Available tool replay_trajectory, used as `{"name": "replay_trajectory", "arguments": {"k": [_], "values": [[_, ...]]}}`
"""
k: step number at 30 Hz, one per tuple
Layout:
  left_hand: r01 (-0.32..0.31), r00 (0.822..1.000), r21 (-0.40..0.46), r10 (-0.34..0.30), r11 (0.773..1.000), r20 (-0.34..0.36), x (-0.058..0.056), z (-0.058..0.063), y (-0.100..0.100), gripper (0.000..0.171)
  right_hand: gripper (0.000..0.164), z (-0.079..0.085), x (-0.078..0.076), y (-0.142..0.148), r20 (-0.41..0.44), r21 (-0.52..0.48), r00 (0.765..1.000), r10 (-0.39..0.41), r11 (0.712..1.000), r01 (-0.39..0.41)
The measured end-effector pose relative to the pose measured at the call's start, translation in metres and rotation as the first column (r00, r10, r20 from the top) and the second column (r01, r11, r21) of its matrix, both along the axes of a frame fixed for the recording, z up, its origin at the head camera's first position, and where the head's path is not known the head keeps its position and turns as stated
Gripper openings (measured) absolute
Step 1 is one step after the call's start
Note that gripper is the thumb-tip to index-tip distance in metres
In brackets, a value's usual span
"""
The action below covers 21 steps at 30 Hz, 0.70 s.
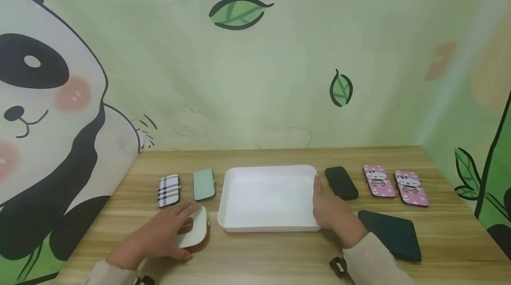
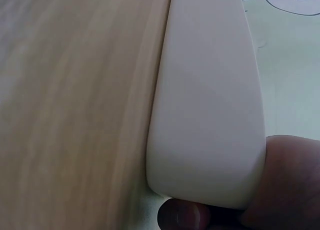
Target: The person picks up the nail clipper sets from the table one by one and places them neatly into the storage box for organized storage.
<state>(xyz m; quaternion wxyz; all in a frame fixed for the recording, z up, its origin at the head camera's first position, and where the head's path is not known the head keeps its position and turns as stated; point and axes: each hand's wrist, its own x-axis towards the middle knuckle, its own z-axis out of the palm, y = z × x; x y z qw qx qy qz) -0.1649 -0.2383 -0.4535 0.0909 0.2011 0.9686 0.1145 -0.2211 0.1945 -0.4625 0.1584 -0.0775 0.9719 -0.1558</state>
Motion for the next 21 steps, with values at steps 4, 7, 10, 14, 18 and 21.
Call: {"name": "replay_trajectory", "arguments": {"k": [4,7,10,14,18,21], "values": [[0.007,1.000,0.002,-0.007,1.000,0.017,-0.003,0.001,0.000,0.117,0.072,0.001,0.000,-0.001,0.000,0.003,1.000,0.002,1.000,-0.002],[0.009,1.000,-0.002,-0.009,1.000,0.030,-0.005,0.001,0.000,0.117,0.072,0.002,0.000,-0.001,0.001,0.004,1.000,0.000,1.000,0.000],[0.004,0.999,0.001,-0.004,1.000,0.040,-0.007,0.000,-0.001,0.116,0.072,0.003,0.000,-0.001,0.002,0.003,1.000,0.003,1.000,-0.003],[0.011,0.999,0.010,-0.012,1.000,0.034,-0.009,-0.004,-0.003,0.115,0.072,0.003,0.000,0.000,0.010,-0.001,1.000,0.002,1.000,-0.001],[0.029,1.000,0.008,-0.029,1.000,0.009,-0.010,-0.008,-0.005,0.114,0.072,0.001,-0.001,0.000,0.013,0.004,1.000,0.000,1.000,0.000],[0.040,0.999,-0.003,-0.040,0.999,-0.008,-0.011,-0.009,-0.006,0.113,0.073,-0.001,-0.001,0.001,0.009,0.013,1.000,0.001,1.000,-0.001]]}}
